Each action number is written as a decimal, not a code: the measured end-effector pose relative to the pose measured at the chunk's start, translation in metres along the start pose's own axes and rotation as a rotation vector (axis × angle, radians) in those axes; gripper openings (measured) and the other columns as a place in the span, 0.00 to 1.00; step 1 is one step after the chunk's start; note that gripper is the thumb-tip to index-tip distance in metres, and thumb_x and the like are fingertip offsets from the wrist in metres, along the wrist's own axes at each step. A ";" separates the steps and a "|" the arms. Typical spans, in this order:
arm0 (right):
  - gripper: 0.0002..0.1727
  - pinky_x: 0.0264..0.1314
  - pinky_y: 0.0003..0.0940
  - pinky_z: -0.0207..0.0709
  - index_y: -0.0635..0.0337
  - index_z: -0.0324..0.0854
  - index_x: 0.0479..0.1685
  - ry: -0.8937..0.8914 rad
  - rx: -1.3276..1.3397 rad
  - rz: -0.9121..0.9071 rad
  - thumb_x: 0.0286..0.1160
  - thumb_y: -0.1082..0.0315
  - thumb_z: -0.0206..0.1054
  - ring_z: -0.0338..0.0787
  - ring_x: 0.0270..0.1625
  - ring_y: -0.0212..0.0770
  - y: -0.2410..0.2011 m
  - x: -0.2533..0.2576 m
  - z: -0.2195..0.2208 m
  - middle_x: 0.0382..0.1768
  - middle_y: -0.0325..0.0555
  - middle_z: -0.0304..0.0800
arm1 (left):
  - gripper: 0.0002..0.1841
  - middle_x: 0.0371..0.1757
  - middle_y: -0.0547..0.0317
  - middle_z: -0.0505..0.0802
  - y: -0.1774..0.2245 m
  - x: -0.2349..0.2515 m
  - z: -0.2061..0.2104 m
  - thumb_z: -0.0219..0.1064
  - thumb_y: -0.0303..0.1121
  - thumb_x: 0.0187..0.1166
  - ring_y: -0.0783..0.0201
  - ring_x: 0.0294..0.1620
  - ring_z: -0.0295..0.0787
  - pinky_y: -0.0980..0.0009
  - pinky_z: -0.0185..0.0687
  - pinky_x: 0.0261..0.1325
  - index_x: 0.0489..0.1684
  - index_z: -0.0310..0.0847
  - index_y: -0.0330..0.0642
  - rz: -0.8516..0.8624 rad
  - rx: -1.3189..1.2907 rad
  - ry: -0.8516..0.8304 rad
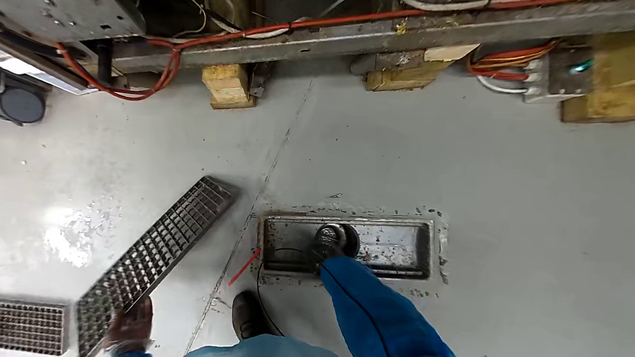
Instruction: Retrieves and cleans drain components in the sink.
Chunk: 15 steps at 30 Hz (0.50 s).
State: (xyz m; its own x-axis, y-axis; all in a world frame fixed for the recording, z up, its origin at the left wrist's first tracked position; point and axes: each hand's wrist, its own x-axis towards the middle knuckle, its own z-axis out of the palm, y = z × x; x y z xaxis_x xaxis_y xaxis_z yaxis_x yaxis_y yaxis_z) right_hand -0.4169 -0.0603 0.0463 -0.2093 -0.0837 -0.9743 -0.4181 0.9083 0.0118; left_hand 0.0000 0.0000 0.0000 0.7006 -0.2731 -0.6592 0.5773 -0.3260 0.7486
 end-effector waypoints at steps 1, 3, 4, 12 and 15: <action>0.26 0.90 0.41 0.53 0.81 0.59 0.84 -0.062 -0.108 -0.086 0.92 0.73 0.51 0.64 0.89 0.58 0.042 0.072 0.013 0.86 0.73 0.62 | 0.24 0.67 0.48 0.81 -0.013 -0.001 -0.005 0.39 0.44 0.95 0.60 0.63 0.85 0.63 0.83 0.64 0.78 0.57 0.35 -0.034 -0.017 0.021; 0.24 0.85 0.51 0.66 0.84 0.72 0.73 -0.022 -0.280 -0.180 0.87 0.71 0.59 0.75 0.81 0.65 0.110 0.198 0.044 0.75 0.78 0.76 | 0.22 0.66 0.50 0.81 -0.037 0.002 -0.020 0.34 0.38 0.95 0.65 0.63 0.83 0.69 0.79 0.65 0.75 0.58 0.31 -0.043 -0.037 0.043; 0.26 0.87 0.54 0.62 0.81 0.70 0.77 -0.054 -0.356 -0.142 0.88 0.68 0.59 0.72 0.84 0.64 0.127 0.223 0.046 0.78 0.76 0.73 | 0.21 0.64 0.49 0.82 -0.046 0.002 -0.019 0.34 0.37 0.95 0.66 0.61 0.84 0.71 0.80 0.63 0.72 0.60 0.31 -0.046 -0.021 0.065; 0.24 0.88 0.44 0.62 0.78 0.65 0.81 0.071 -0.133 -0.105 0.92 0.74 0.52 0.72 0.85 0.59 0.101 0.015 -0.012 0.81 0.72 0.71 | 0.30 0.79 0.48 0.78 0.008 -0.014 -0.030 0.27 0.48 0.96 0.66 0.75 0.80 0.70 0.76 0.74 0.83 0.49 0.31 -0.138 0.052 -0.145; 0.27 0.90 0.30 0.51 0.78 0.55 0.87 0.031 -0.206 0.054 0.91 0.79 0.50 0.64 0.90 0.43 0.069 -0.057 -0.032 0.91 0.60 0.59 | 0.31 0.75 0.51 0.82 0.045 -0.044 -0.073 0.27 0.48 0.96 0.66 0.72 0.83 0.69 0.79 0.70 0.81 0.53 0.30 -0.175 0.105 -0.169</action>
State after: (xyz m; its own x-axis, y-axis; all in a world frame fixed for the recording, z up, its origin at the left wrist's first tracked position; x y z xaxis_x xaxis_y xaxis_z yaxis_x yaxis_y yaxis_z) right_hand -0.4618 -0.0060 0.1100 -0.2619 -0.0524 -0.9637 -0.5766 0.8092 0.1127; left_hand 0.0261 0.0636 0.0677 0.5090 -0.3483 -0.7871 0.6307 -0.4714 0.6164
